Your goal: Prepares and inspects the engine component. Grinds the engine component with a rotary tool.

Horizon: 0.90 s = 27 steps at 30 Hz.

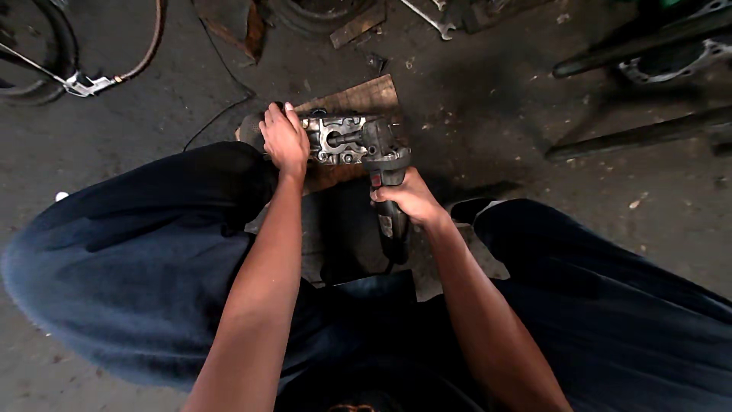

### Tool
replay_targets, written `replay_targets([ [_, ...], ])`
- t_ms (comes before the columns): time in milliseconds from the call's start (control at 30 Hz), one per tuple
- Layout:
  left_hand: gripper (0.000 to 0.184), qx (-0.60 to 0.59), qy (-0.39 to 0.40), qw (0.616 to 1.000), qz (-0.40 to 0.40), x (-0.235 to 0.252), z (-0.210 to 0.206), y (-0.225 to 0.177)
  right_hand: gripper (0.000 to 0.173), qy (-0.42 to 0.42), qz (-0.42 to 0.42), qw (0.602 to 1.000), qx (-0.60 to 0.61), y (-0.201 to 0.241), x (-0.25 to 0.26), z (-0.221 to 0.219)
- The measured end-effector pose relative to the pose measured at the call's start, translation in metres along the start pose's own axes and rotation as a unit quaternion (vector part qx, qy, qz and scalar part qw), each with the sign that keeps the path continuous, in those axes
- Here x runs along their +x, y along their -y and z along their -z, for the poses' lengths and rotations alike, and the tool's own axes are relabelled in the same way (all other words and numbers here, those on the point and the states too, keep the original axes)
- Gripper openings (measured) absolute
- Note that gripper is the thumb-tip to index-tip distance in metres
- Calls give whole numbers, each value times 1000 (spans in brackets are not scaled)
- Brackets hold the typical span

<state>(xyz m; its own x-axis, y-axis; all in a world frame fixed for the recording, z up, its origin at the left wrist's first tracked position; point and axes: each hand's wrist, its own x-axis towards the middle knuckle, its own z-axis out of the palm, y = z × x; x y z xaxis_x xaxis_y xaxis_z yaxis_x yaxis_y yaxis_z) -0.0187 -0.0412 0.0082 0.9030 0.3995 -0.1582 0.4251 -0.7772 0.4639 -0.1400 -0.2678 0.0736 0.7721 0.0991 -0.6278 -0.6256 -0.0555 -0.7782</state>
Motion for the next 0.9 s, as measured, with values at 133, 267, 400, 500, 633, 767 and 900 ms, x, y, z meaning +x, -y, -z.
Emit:
replay_targets([
  [133, 55, 4, 1, 1000, -1, 1, 0, 0, 38, -19, 5, 999, -41, 5, -1, -2],
  [267, 55, 0, 7, 1000, 0, 2, 1, -1, 41, -23, 6, 996, -88, 13, -6, 0],
  [400, 56, 1, 10, 1000, 1, 3, 0, -1, 42, -22, 21, 995, -98, 16, -6, -2],
  [500, 56, -2, 5, 1000, 0, 1, 0, 0, 44, -20, 22, 993, -112, 16, -7, -3],
  [633, 57, -18, 3, 1000, -3, -2, 2, 2, 46, -50, 17, 979, -197, 26, -19, -2],
  [767, 58, -14, 13, 1000, 6, 2, 2, 0, 57, -85, 17, 962, -258, 25, -28, -11],
  [900, 56, -14, 17, 1000, 9, 5, 2, -2, 56, -76, -2, 953, -294, 30, -34, -14],
])
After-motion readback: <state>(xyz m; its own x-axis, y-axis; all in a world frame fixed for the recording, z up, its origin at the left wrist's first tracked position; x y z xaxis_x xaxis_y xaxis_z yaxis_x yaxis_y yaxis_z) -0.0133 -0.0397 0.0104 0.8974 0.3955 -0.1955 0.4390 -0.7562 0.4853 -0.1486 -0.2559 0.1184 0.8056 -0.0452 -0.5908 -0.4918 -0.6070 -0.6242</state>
